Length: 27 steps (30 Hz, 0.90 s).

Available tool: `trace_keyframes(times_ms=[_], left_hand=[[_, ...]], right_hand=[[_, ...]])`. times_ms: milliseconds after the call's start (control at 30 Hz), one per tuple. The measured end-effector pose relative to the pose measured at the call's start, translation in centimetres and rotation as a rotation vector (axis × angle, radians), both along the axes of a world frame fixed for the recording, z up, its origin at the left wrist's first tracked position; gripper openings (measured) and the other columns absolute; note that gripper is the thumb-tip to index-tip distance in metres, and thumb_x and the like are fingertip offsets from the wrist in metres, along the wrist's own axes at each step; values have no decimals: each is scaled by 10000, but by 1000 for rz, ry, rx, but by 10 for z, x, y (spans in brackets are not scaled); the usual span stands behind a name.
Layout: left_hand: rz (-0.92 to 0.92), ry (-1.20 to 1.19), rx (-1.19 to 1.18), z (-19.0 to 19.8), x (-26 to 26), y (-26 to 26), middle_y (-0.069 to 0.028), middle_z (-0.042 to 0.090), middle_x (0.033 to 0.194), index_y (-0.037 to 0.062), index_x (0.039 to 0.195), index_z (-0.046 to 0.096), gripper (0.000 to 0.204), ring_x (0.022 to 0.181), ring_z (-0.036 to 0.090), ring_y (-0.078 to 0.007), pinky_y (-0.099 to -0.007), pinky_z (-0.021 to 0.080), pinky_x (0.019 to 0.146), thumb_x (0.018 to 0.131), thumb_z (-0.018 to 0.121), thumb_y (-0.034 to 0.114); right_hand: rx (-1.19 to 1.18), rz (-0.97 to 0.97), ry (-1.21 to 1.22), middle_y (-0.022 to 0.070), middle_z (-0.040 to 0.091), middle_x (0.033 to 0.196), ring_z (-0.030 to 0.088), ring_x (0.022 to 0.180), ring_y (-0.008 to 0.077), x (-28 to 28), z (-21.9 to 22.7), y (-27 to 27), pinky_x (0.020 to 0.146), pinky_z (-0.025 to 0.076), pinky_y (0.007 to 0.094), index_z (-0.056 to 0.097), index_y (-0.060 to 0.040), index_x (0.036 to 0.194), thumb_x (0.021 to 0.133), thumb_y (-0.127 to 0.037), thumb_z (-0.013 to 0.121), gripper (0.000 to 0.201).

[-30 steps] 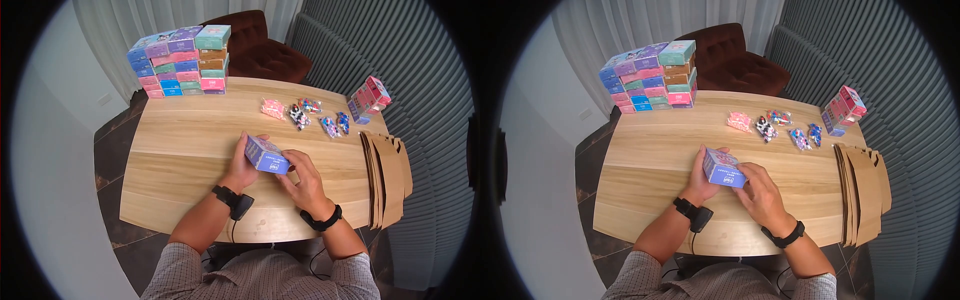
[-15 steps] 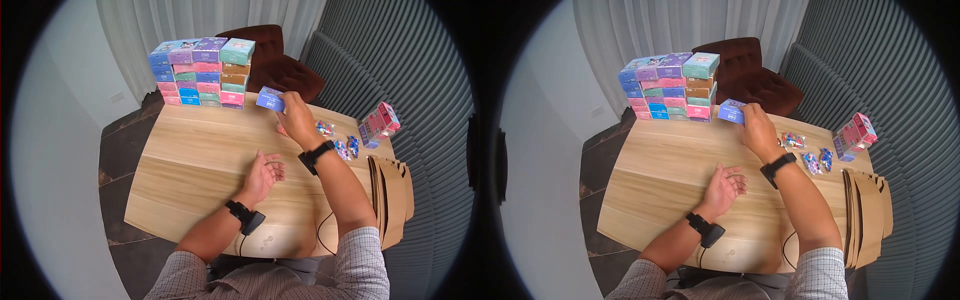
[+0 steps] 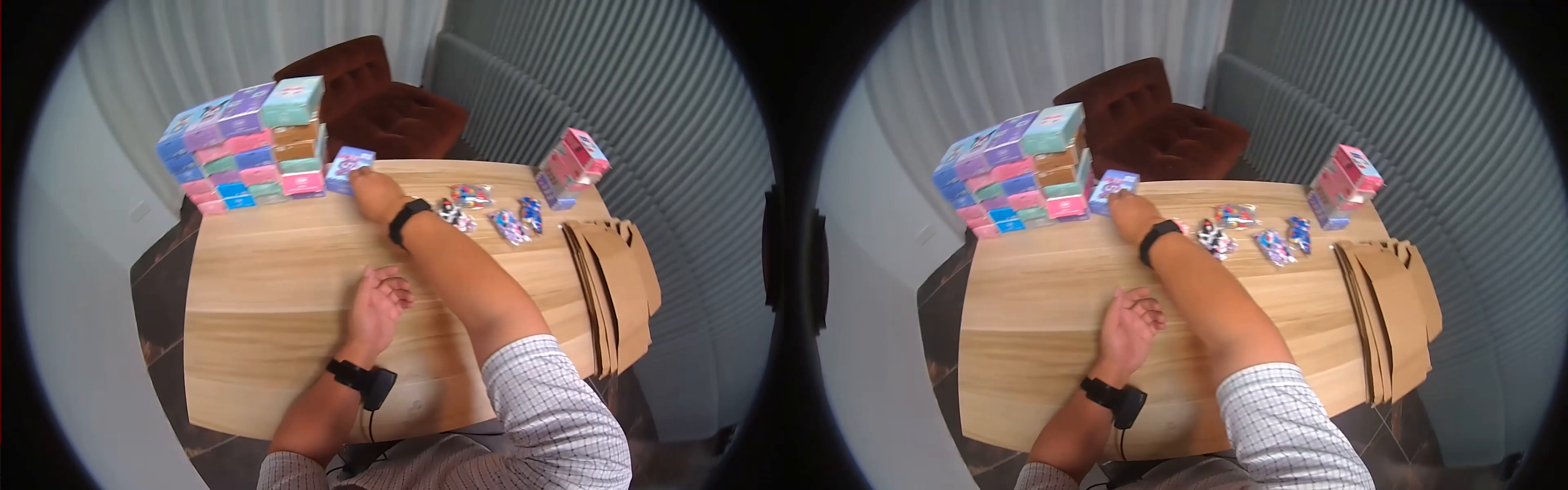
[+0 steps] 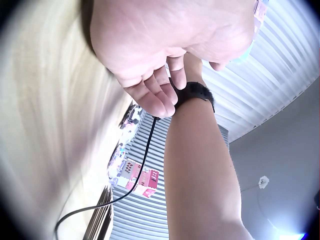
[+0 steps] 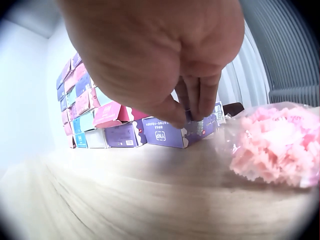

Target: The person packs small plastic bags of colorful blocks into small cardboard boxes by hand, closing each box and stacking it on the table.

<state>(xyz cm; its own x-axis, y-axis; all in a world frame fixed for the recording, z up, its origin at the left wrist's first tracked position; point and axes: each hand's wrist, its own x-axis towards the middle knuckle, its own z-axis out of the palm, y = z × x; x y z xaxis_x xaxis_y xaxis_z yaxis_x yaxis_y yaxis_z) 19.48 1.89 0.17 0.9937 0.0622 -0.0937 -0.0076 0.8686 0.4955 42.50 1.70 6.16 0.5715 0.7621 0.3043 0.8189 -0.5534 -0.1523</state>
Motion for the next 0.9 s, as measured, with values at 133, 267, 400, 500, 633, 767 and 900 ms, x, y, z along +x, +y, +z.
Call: trace_keyframes(times_ms=[133, 267, 400, 500, 633, 767, 900], left_hand=[[12, 14, 7, 4, -1, 0, -136, 689, 1008, 40, 1221, 623, 501, 916, 650, -266, -405, 517, 845, 1123, 435, 494], [15, 33, 34, 10, -3, 0, -126, 683, 999, 38, 1210, 624, 477, 908, 640, -257, -401, 510, 835, 1122, 450, 473], [7, 21, 43, 11, -3, -2, -120, 682, 1006, 42, 1201, 628, 453, 905, 640, -253, -395, 509, 833, 1122, 459, 454], [-1, 5, 60, 7, -3, 1, -113, 680, 1025, 47, 1207, 630, 429, 915, 643, -251, -396, 512, 838, 1124, 459, 432], [-25, -16, 70, 4, -3, 2, -104, 678, 1057, 58, 1225, 629, 395, 939, 649, -251, -403, 519, 848, 1128, 457, 400], [-2, 19, 95, 10, -4, -1, -98, 672, 1022, 62, 1201, 639, 353, 912, 634, -236, -383, 506, 816, 1105, 505, 375], [-2, 27, 113, 12, -5, -2, -95, 673, 1028, 67, 1206, 641, 340, 918, 635, -229, -374, 506, 814, 1104, 510, 363]], right_hand=[[81, 73, 37, 271, 678, 1223, 696, 1101, 436, 5, 1, -4, 960, 573, 496, 655, 27, 1226, 872, 19, 596, 359], [326, 75, 21, 240, 680, 1209, 663, 1119, 418, 3, 18, -32, 1000, 539, 484, 678, 9, 1190, 869, 7, 624, 326], [462, -38, -183, 218, 680, 1152, 645, 1073, 402, 27, 42, -91, 981, 526, 484, 688, 2, 1123, 834, 8, 644, 293], [535, -154, -374, 218, 662, 1177, 616, 1112, 416, 58, 63, -157, 1011, 497, 511, 660, -2, 1161, 812, -10, 693, 351], [510, -532, -624, 288, 559, 1377, 538, 1274, 472, 93, 87, -260, 1078, 461, 532, 566, -7, 1358, 811, -86, 768, 589], [496, -978, -592, 368, 421, 1554, 441, 1432, 501, 106, 103, -342, 1182, 392, 540, 471, -14, 1513, 829, -261, 850, 820], [496, -1123, -130, 312, 509, 1513, 471, 1428, 462, 113, 107, -393, 1198, 393, 489, 451, 3, 1551, 773, -420, 901, 993]])
